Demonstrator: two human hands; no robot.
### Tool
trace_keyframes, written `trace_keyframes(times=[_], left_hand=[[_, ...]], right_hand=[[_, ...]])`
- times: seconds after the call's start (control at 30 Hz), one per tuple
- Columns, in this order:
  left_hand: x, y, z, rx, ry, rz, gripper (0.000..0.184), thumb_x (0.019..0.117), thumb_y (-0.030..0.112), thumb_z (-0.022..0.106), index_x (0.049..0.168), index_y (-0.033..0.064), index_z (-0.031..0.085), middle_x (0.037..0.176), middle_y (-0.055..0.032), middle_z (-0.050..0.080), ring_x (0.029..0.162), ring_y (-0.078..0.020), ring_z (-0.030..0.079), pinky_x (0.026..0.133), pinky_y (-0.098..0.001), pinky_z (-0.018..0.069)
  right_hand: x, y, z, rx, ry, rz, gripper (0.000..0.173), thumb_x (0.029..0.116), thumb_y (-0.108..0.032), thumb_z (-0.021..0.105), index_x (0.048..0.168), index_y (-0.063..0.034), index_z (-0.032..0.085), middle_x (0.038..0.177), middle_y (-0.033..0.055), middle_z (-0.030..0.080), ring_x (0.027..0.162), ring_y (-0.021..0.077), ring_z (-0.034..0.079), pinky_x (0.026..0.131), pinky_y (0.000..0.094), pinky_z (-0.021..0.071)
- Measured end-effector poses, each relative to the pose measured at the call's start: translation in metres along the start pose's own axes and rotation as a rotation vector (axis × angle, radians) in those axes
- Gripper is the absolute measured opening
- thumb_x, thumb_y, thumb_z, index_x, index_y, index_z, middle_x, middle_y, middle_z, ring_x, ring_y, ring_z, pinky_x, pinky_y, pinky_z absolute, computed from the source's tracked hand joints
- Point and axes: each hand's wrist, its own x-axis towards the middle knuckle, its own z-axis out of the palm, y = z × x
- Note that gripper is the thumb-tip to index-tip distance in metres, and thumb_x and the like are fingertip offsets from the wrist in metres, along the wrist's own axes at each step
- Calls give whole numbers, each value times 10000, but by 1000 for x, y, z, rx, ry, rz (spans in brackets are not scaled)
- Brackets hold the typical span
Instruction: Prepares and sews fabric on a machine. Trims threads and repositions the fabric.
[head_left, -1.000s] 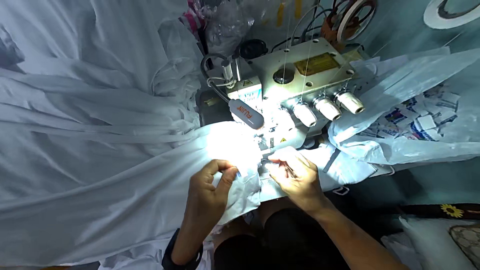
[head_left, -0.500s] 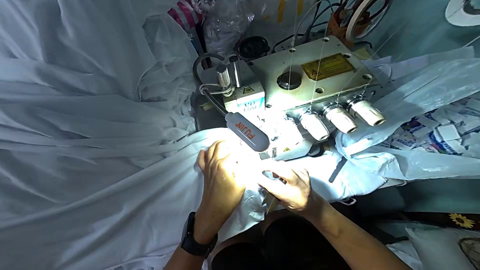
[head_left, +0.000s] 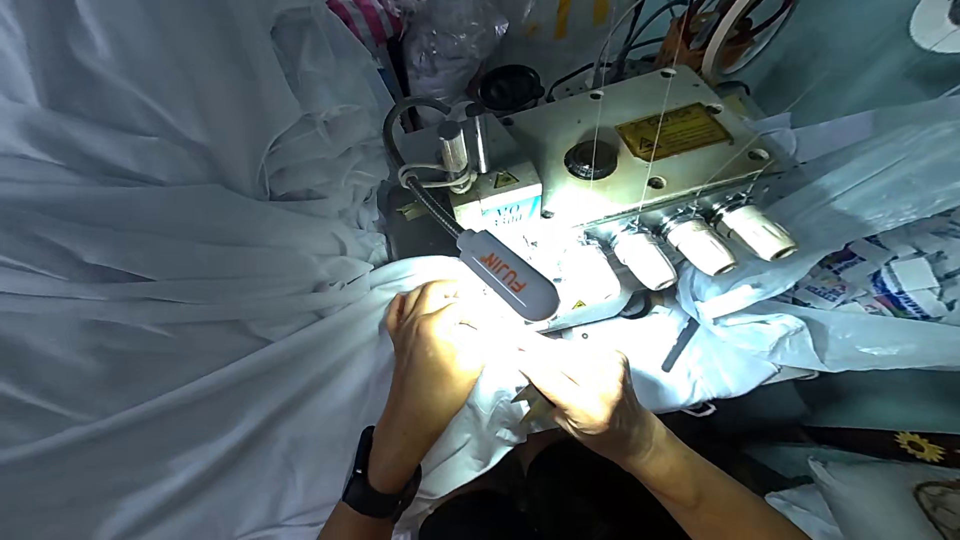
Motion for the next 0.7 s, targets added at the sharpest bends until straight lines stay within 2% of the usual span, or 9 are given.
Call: trace_keyframes(times=[0.1, 0.2, 0.33, 0.5, 0.6, 0.7], left_hand=[[1, 4, 2, 36, 0, -2, 151, 848, 236, 715, 780, 103, 735, 1107, -46, 702, 1157, -199, 621, 1073, -617, 320], [4, 3, 4, 17, 61, 21, 88, 831, 184, 730, 793, 105, 739, 1047, -42, 709, 1093, -195, 637, 1047, -600, 344], [7, 3, 5, 13, 88, 7, 66, 802, 133, 778, 810, 79, 742, 1032, -64, 706, 1061, -219, 639, 1025, -577, 365], [8, -1, 7, 14, 108, 38, 75, 781, 135, 795, 781, 82, 743, 1017, -62, 717, 1048, -221, 648, 996, -572, 384], [9, -1, 7, 11, 109, 36, 73, 785, 117, 788, 770, 71, 733, 1013, -68, 714, 1045, -230, 647, 998, -583, 379], [10, 0, 7, 17, 114, 33, 65, 781, 98, 785, 765, 68, 730, 1002, -73, 717, 1033, -232, 652, 991, -590, 376]], right_hand=[[0, -4, -3, 18, -11, 62, 205, 951, -82, 565, 968, -88, 768, 990, 140, 768, 679, 202, 653, 568, 291, 469], [1, -7, -3, 10, 21, 121, 179, 930, -94, 584, 935, -91, 763, 920, 152, 710, 673, 182, 620, 552, 257, 458], [1, -10, -2, -2, 20, 148, 188, 910, -90, 585, 914, -92, 773, 904, 152, 710, 668, 193, 634, 537, 271, 467], [1, -11, -1, -10, 32, 149, 187, 904, -90, 589, 910, -88, 775, 950, 162, 725, 666, 198, 646, 532, 271, 471], [-1, -11, -1, -31, 26, 121, 206, 919, -79, 577, 941, -79, 782, 1014, 169, 756, 708, 220, 683, 574, 286, 506], [-2, -11, 0, -61, 17, 88, 223, 918, -60, 559, 941, -66, 781, 1015, 149, 774, 670, 231, 657, 552, 315, 469]])
